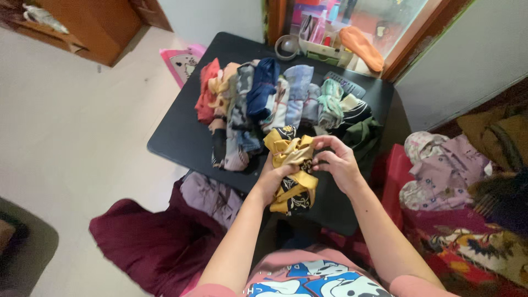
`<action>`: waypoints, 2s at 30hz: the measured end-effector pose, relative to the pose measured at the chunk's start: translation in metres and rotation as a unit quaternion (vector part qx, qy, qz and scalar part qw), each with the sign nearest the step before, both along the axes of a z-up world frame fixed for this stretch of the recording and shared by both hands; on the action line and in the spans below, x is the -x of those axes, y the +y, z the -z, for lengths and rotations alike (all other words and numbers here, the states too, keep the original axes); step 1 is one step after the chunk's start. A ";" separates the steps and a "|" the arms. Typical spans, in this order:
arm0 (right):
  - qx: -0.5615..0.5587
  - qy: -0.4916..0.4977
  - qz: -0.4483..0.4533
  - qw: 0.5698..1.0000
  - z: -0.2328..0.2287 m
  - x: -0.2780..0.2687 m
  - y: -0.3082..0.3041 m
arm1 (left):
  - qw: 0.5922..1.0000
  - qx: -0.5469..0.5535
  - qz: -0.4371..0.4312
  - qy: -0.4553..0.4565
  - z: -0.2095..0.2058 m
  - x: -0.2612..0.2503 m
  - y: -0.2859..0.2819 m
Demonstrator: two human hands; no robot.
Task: The person picks up rolled pieces of clothing from a table and places them into a plastic drawer. They then unfold a tan scarf on the table, roll it up by hand, and place it into the drawer with the other items.
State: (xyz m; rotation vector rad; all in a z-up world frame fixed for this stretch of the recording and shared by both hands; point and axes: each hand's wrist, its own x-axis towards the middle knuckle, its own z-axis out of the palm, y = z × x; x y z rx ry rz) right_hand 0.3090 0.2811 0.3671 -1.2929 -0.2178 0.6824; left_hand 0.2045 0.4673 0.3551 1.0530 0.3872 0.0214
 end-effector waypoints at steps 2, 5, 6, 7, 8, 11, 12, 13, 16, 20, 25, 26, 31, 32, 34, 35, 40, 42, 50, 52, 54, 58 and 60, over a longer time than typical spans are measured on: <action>0.097 0.031 -0.051 0.993 -0.031 0.030 0.005 | 0.996 0.075 -0.037 0.011 -0.001 0.025 0.000; 0.205 0.097 -0.185 0.956 -0.057 0.081 0.012 | 0.993 0.078 -0.090 -0.007 0.000 0.057 0.003; 0.185 0.110 -0.198 0.956 -0.057 0.096 0.012 | 0.992 0.086 -0.092 -0.029 0.000 0.069 0.004; 0.164 0.122 -0.211 0.956 -0.052 0.111 0.012 | 0.990 0.093 -0.092 -0.051 0.000 0.082 0.005; 0.142 0.135 -0.224 0.955 -0.043 0.124 0.011 | 0.988 0.101 -0.091 -0.072 -0.001 0.095 0.006; 0.132 0.039 -0.190 0.972 -0.007 0.160 0.003 | 0.990 0.063 -0.115 -0.044 -0.007 0.139 0.002; 0.106 0.012 -0.183 0.977 0.004 0.172 0.001 | 0.992 0.040 -0.115 -0.034 -0.009 0.154 0.002; 0.082 -0.013 -0.171 0.982 0.011 0.186 -0.004 | 0.993 0.018 -0.112 -0.023 -0.010 0.168 0.000; 0.025 -0.006 -0.109 0.994 0.011 0.243 -0.020 | 0.996 -0.005 -0.084 -0.015 -0.004 0.207 -0.013; -0.013 0.018 -0.055 0.998 0.005 0.331 -0.041 | 0.998 -0.041 -0.017 -0.045 0.019 0.258 -0.054; 0.101 -0.139 0.020 0.985 0.020 0.413 -0.084 | 0.996 -0.002 0.081 -0.029 0.030 0.312 -0.118; 0.137 -0.205 0.037 0.968 0.025 0.427 -0.094 | 0.995 0.017 0.101 -0.021 0.028 0.321 -0.131; 0.196 -0.252 0.054 0.946 0.056 0.470 -0.161 | 0.979 0.000 0.195 0.061 0.012 0.357 -0.190; 0.232 -0.305 0.054 0.922 0.062 0.477 -0.178 | 0.974 -0.015 0.208 0.083 0.013 0.362 -0.204; 0.283 -0.287 0.069 0.913 0.075 0.486 -0.205 | 0.968 -0.086 0.222 0.078 0.023 0.366 -0.228; 0.307 -0.276 0.077 0.908 0.082 0.491 -0.218 | 0.963 -0.123 0.229 0.076 0.032 0.368 -0.241; 0.408 -0.175 0.159 0.882 0.123 0.504 -0.272 | 0.959 -0.125 0.246 0.062 0.086 0.364 -0.310; 0.438 -0.138 0.189 0.868 0.139 0.508 -0.301 | 0.959 -0.114 0.249 0.067 0.111 0.363 -0.344; 0.431 -0.127 0.341 0.826 0.257 0.494 -0.437 | 0.857 -0.353 0.376 -0.007 0.209 0.343 -0.463; 0.412 -0.038 0.364 0.834 0.291 0.478 -0.466 | 0.750 -0.511 0.419 -0.019 0.227 0.330 -0.478; 0.406 -0.002 0.369 0.836 0.317 0.458 -0.489 | 0.648 -0.626 0.432 -0.044 0.239 0.315 -0.488; 0.382 0.007 0.355 0.853 0.353 0.409 -0.510 | 0.525 -0.732 0.420 -0.111 0.266 0.279 -0.500; 0.336 0.017 0.351 0.874 0.367 0.387 -0.514 | 0.480 -0.765 0.403 -0.144 0.285 0.266 -0.509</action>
